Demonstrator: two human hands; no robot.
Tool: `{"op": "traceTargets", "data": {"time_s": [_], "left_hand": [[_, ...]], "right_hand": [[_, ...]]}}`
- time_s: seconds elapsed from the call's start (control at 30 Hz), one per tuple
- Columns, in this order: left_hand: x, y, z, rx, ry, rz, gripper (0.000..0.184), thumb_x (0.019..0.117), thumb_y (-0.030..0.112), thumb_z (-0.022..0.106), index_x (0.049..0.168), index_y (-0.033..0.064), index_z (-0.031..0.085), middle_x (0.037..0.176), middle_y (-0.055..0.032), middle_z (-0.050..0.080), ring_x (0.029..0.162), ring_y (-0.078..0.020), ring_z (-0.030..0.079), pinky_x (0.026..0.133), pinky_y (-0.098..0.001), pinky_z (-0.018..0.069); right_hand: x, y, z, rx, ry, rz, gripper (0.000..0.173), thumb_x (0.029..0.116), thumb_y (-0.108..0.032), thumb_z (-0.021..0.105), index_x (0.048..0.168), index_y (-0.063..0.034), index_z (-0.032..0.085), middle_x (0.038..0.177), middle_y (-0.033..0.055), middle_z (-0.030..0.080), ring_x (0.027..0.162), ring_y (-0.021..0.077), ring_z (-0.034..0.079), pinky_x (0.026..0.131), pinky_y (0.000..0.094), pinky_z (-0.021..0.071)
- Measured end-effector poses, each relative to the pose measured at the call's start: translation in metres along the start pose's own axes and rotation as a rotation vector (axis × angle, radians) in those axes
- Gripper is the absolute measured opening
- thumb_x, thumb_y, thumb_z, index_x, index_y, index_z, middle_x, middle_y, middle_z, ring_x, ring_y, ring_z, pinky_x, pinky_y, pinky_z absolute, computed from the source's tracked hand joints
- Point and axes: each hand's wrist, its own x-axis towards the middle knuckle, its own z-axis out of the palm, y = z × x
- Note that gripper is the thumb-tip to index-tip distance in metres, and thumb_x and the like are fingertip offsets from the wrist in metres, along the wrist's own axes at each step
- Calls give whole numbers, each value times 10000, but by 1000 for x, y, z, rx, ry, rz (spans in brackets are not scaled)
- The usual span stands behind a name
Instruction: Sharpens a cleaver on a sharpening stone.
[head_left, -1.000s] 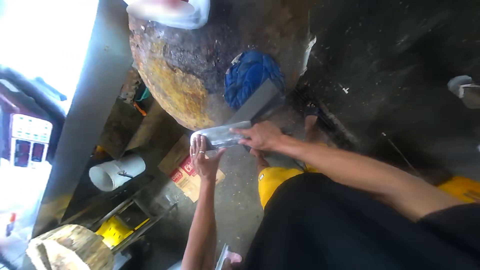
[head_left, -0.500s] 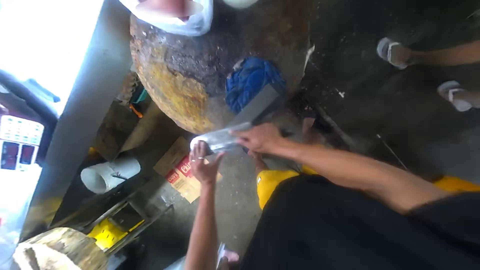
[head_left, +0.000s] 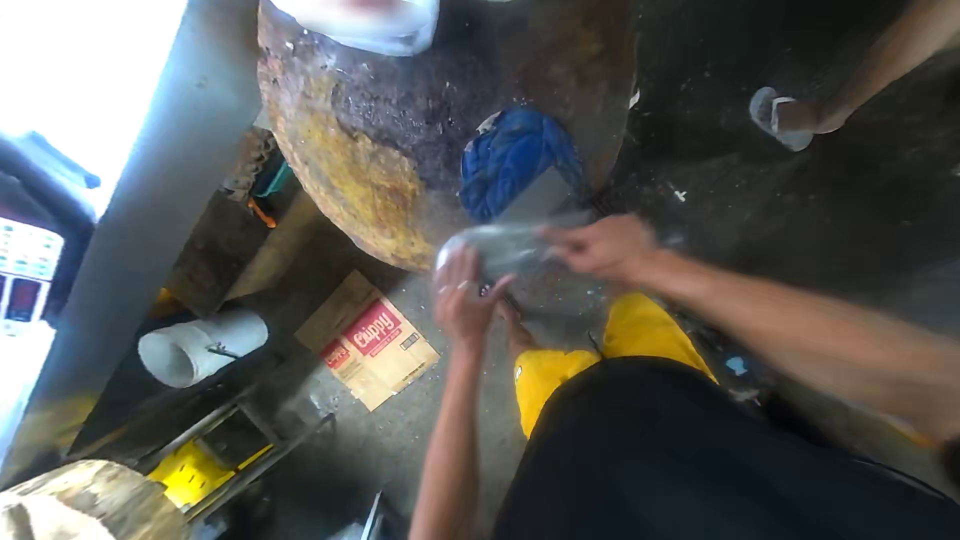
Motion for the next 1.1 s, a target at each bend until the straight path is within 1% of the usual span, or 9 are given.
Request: {"op": "traceTargets", "data": {"time_s": [0.07, 0.17, 0.33, 0.43, 0.57, 0.7, 0.8, 1.0, 1.1], "left_hand": [[-39, -67, -43, 61, 65, -126, 735, 758, 542, 861, 1334, 120, 686, 1458, -77, 607, 1404, -257, 525, 1190, -489, 403], [-44, -69, -59, 98, 58, -160, 780, 780, 561, 825, 1341, 44, 664, 1456, -139, 599, 1417, -300, 508, 1210, -494, 365], [25, 92, 43, -94, 21, 70, 719, 804, 570, 811, 1326, 93, 687, 1464, -112, 597, 1413, -283, 508, 1227, -480, 337], [67, 150, 76, -161, -80, 194, 732, 874, 581, 738, 1424, 113, 612, 1553, -38, 518, 1492, -218, 406, 1263, -446, 268], [20, 31, 18, -34, -42, 63, 733, 822, 560, 807, 1432, 202, 612, 1557, 21, 510, 1470, -185, 432, 1239, -454, 338], [-41, -76, -64, 83, 12, -119, 750, 803, 483, 835, 1390, 64, 630, 1498, -125, 562, 1450, -285, 467, 1237, -495, 319], [-17, -34, -38, 69, 59, -76, 615, 825, 347, 824, 1331, 34, 671, 1457, -171, 590, 1417, -346, 499, 1215, -528, 334], [58, 147, 84, -131, 14, 189, 613, 807, 270, 837, 1381, 157, 657, 1513, -20, 563, 1455, -207, 460, 1239, -454, 308], [40, 107, 62, -85, 47, 103, 556, 819, 291, 814, 1348, 179, 688, 1461, 21, 611, 1414, -169, 509, 1220, -422, 372]], "right_hand": [[36, -69, 39, 65, -139, -162, 448, 1037, -627, 367, 1474, -584, 455, 973, 75, 768, 863, 345, 721, 736, 639, 541], [41, -88, 45, 115, -220, -254, 468, 1058, -603, 353, 1514, -532, 436, 1000, 103, 762, 903, 352, 712, 813, 620, 526], [-43, 81, -25, -17, 32, 46, 454, 1038, -641, 393, 1489, -603, 415, 943, 117, 767, 830, 393, 722, 702, 670, 537], [-71, 138, -66, -91, 194, 125, 453, 1047, -586, 438, 1492, -515, 486, 922, 202, 756, 800, 476, 710, 665, 707, 509], [-11, 35, -17, -2, 4, 15, 449, 1040, -601, 403, 1482, -561, 465, 955, 110, 771, 843, 382, 724, 711, 666, 534], [41, -88, 52, 167, -163, -263, 431, 1053, -530, 447, 1480, -509, 500, 998, 77, 767, 891, 324, 723, 788, 623, 543], [21, -55, 29, 180, -162, -201, 463, 1053, -528, 471, 1515, -522, 442, 1019, 105, 760, 900, 347, 717, 794, 633, 542], [-91, 114, -63, -56, 94, 205, 512, 1014, -657, 448, 1516, -583, 388, 905, 147, 753, 787, 402, 712, 660, 659, 534], [-70, 74, -53, -42, -80, 184, 522, 1004, -705, 387, 1516, -613, 352, 1090, 131, 756, 967, 403, 716, 811, 684, 536]]}}
